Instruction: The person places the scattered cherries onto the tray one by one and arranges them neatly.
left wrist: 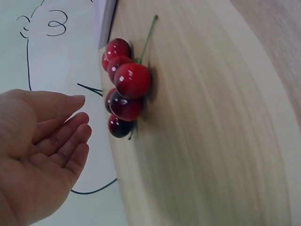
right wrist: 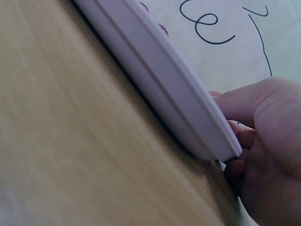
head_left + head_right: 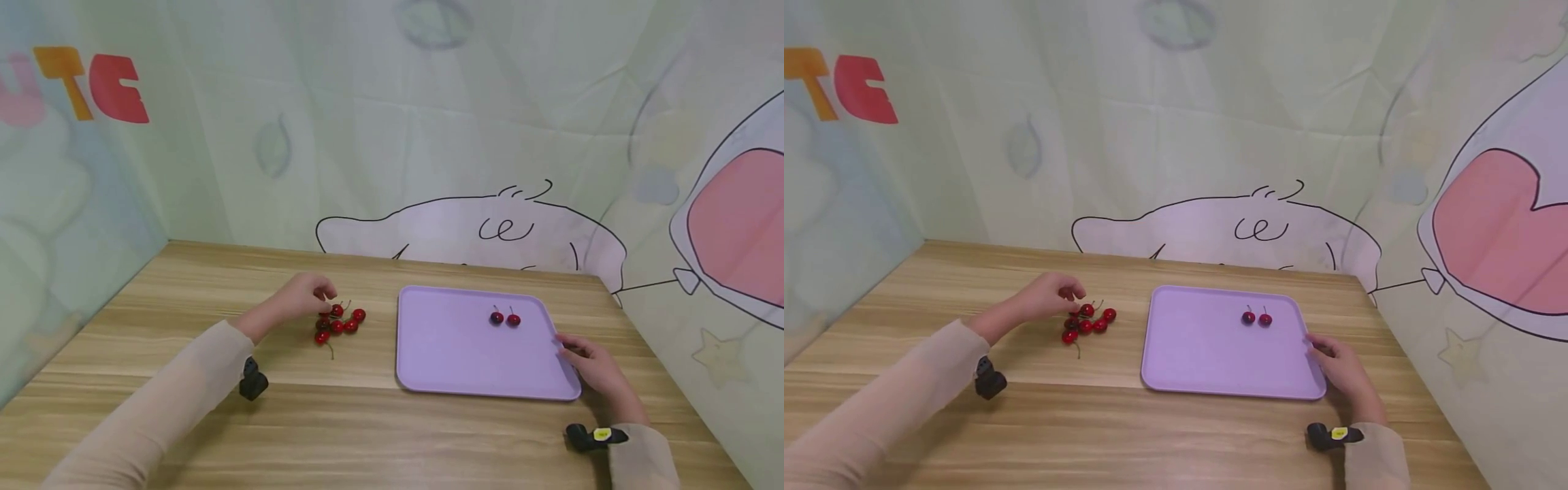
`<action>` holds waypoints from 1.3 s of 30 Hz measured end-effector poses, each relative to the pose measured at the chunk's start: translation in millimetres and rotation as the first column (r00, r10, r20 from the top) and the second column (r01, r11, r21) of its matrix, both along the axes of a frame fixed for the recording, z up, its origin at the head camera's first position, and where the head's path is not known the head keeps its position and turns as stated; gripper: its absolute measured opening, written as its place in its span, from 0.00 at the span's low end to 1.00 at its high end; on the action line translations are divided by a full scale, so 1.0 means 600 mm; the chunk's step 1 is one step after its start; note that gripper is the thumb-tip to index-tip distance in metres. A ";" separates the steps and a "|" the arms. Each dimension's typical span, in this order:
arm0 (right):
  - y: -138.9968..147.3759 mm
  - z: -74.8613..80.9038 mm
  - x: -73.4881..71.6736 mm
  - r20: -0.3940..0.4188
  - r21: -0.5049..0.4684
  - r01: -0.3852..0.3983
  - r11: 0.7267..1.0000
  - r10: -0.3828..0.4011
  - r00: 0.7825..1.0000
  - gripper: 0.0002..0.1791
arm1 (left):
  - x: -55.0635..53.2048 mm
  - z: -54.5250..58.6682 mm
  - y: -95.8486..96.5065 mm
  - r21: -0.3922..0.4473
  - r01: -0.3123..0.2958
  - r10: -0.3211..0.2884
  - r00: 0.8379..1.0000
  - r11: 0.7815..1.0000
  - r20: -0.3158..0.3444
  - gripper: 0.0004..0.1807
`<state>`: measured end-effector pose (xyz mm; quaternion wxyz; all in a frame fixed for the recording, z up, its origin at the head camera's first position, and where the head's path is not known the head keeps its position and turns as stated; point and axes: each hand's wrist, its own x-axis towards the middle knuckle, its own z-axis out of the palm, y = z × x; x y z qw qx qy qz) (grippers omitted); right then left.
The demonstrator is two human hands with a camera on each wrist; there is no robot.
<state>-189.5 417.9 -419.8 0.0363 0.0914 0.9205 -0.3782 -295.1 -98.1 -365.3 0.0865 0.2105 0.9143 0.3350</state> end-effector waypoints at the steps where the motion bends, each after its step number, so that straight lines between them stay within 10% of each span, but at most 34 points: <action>1: 0.000 0.000 0.000 -0.001 -0.001 0.001 1.000 -0.001 1.000 0.26 | -0.001 -0.003 -0.003 -0.003 -0.003 0.003 1.000 1.000 0.001 0.12; 39: -0.006 0.007 0.006 -0.039 0.012 -0.027 1.000 0.028 0.999 0.24 | -0.020 -0.040 -0.018 -0.015 -0.054 0.055 0.995 0.998 0.082 0.15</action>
